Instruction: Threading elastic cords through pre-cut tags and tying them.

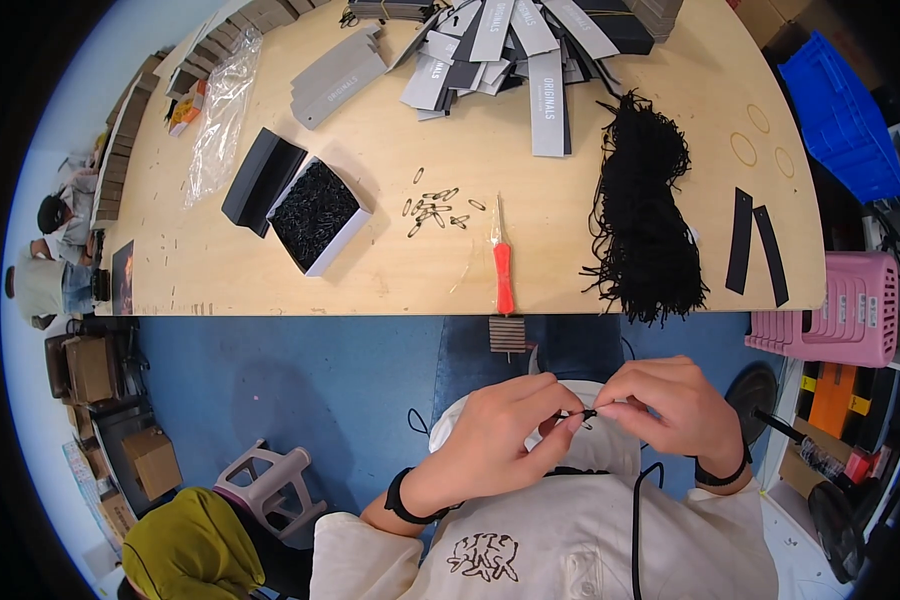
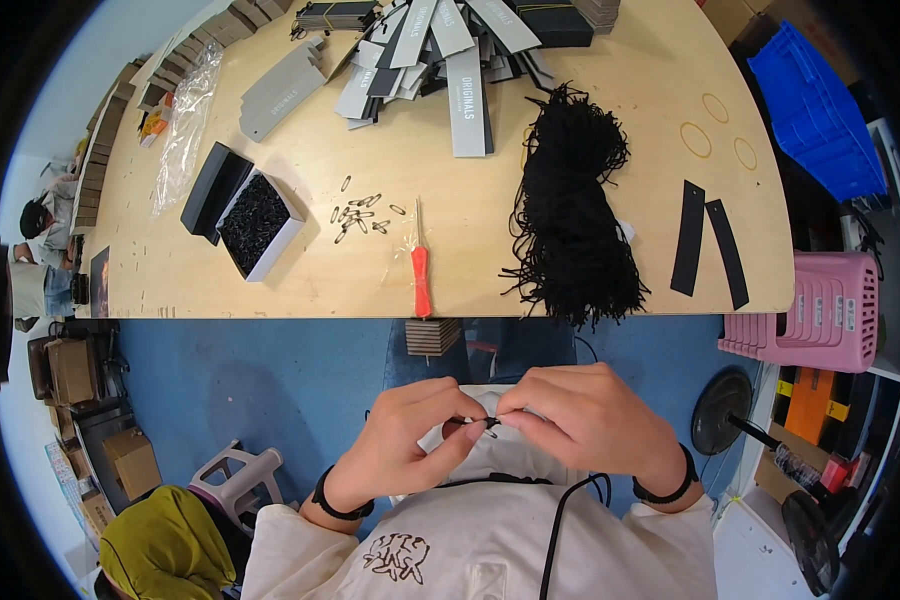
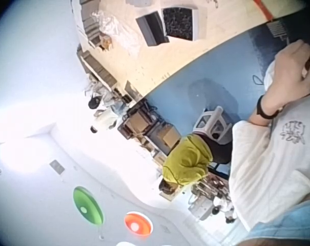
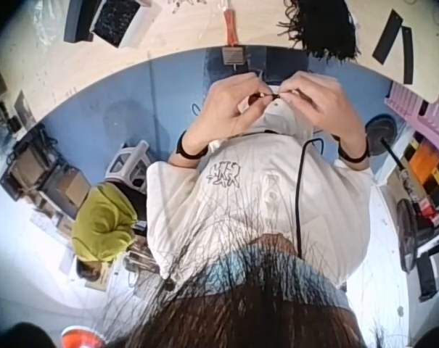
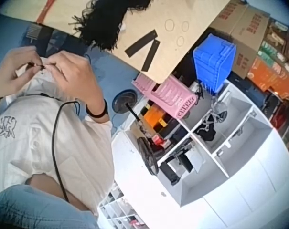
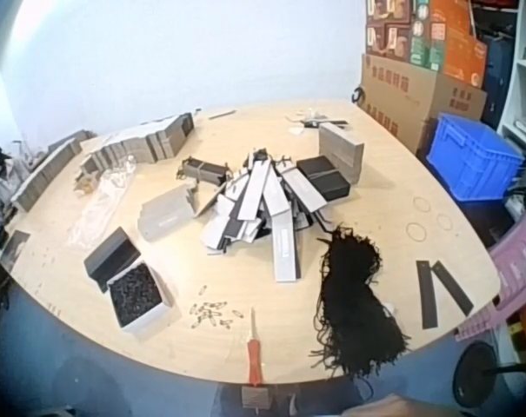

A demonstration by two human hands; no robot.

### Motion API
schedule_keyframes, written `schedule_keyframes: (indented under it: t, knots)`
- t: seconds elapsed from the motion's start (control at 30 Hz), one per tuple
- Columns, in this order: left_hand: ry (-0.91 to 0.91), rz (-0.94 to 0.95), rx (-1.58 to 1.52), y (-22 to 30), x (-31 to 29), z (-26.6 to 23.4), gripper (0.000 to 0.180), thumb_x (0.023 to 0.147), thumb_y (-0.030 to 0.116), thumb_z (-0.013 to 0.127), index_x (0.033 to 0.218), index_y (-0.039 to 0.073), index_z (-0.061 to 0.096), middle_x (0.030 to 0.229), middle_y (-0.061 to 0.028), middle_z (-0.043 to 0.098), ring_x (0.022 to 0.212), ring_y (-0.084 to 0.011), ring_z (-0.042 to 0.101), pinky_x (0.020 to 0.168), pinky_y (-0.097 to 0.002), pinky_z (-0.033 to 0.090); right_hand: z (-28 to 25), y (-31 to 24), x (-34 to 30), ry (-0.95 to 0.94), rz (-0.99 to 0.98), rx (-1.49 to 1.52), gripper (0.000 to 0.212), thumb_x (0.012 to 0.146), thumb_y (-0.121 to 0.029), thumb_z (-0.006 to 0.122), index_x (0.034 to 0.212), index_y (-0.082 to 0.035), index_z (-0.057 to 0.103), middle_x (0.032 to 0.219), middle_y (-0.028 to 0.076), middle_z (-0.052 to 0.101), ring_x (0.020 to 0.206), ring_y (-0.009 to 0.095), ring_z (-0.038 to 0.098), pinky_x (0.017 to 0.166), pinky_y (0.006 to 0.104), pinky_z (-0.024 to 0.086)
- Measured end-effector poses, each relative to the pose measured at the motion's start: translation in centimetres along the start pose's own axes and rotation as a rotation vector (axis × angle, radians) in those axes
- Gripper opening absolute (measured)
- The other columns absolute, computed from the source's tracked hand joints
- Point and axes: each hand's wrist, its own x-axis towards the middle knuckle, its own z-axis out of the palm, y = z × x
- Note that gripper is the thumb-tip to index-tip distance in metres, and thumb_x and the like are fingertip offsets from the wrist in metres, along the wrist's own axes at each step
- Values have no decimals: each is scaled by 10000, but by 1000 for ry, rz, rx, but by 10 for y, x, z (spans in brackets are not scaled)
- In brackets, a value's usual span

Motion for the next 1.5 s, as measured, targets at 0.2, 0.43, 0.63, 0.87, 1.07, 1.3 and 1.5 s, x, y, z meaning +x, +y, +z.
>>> schedule_keyframes:
  t: [0.2, 0.43, 0.63, 0.87, 1.07, 1.3, 1.5]
  knots:
    - [-27, -48, -9, 1, -1, 0, 71, 788, 4, 638, 857, 21, 645, 670, -59, 550, 536, -149, 542, 490, -275, 406, 0, 3, -1, -40, 11, 13, 106, 797, -26, 656, 867, -24, 577, 719, 87, 611, 608, 249, 607, 539, 322, 470]
    - [-46, -24, -35, 0, -1, -2, 79, 819, -5, 619, 887, 14, 654, 674, -79, 542, 554, -199, 521, 501, -297, 384, 3, 6, -2, -43, 95, 153, 126, 824, -40, 648, 916, -18, 564, 720, 78, 615, 580, 202, 591, 516, 293, 447]
    - [-17, -19, -100, -2, -2, -2, 77, 848, 4, 595, 900, 7, 652, 689, -94, 544, 578, -226, 515, 529, -315, 389, 1, 5, -8, -21, 65, 113, 139, 785, -47, 695, 881, -42, 595, 717, 45, 627, 495, 123, 533, 455, 242, 404]
    - [-49, -4, -158, -3, -2, 0, 84, 867, 10, 581, 920, -2, 645, 691, -91, 536, 582, -220, 507, 534, -308, 386, 4, 4, -9, 50, 34, 130, 119, 778, -30, 693, 852, -45, 601, 706, 46, 622, 475, 131, 521, 437, 250, 392]
    - [-49, 15, -177, -5, -2, 2, 83, 880, 20, 577, 930, -2, 640, 695, -87, 531, 577, -212, 499, 530, -302, 379, 5, 2, -8, 40, 13, 99, 124, 773, -26, 698, 857, -42, 609, 696, 54, 612, 483, 152, 528, 445, 264, 392]
    - [-101, -29, -258, -5, -2, -1, 116, 909, 29, 545, 959, 12, 648, 736, -55, 556, 570, -131, 463, 507, -257, 332, 5, 7, -8, 70, -67, 115, 86, 794, -17, 672, 860, -42, 622, 678, 47, 595, 495, 154, 532, 454, 266, 393]
    - [-129, -75, -364, -8, -4, 0, 142, 938, 59, 525, 984, 15, 652, 817, -43, 598, 610, -95, 461, 514, -240, 323, 7, 0, -12, 111, 17, 156, 88, 792, -2, 655, 860, -30, 608, 689, 36, 605, 476, 121, 507, 438, 239, 379]
